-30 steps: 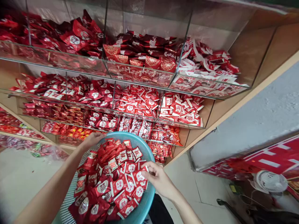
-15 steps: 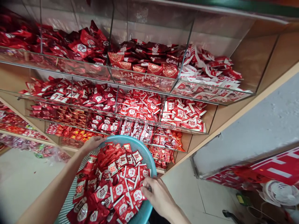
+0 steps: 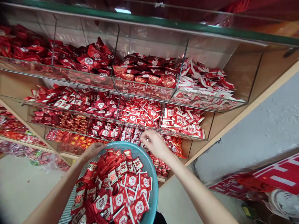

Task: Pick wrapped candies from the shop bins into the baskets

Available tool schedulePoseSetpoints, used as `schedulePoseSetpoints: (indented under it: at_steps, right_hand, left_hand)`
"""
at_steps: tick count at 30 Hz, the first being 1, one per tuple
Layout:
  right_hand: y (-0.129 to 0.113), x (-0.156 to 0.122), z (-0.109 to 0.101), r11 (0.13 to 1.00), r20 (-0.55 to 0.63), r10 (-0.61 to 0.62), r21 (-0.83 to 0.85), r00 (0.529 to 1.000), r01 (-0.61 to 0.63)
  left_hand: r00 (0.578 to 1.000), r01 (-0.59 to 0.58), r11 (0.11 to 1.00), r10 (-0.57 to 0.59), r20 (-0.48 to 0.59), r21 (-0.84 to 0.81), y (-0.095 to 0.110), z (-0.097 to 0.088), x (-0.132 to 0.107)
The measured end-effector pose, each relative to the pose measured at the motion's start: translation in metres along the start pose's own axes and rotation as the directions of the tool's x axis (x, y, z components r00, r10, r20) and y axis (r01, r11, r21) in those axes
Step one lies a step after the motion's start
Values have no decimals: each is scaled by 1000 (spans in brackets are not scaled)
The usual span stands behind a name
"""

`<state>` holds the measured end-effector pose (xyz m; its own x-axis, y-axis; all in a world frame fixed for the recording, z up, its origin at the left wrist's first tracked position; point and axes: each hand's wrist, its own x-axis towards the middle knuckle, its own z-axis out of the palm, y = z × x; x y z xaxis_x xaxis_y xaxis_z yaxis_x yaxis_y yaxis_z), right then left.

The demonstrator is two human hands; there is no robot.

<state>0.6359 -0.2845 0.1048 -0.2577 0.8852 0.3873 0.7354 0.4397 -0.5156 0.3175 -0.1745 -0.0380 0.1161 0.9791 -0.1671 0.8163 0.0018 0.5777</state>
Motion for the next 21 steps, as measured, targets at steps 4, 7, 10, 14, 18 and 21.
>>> schedulePoseSetpoints:
  at_steps: [4,7,10,14,18,21]
  right_hand:
    - [17,76,-1,991,-44,-81,-114,996,76]
    - [28,109,9,989,24,-56,-134,998,59]
    - [33,121,16,984,74,10,-177,997,4]
    - [33,124,20,977,84,24,-214,996,-5]
    - [33,127,22,977,100,-10,-211,995,31]
    - [34,132,22,982,104,-6,-186,995,25]
  left_hand:
    - [1000,13,1000,-13,-1,-7,0,-1,-3]
    - [1000,19,999,-19,-6,-33,1,-4,-7]
    - [1000,27,999,-27,0,-26,2,-8,-10]
    - [1000,25,999,-25,-10,-29,0,-9,-10]
    - [998,51,998,-52,-28,-23,-2,-7,-8]
    - [999,32,998,-34,-32,-57,-1,-7,-8]
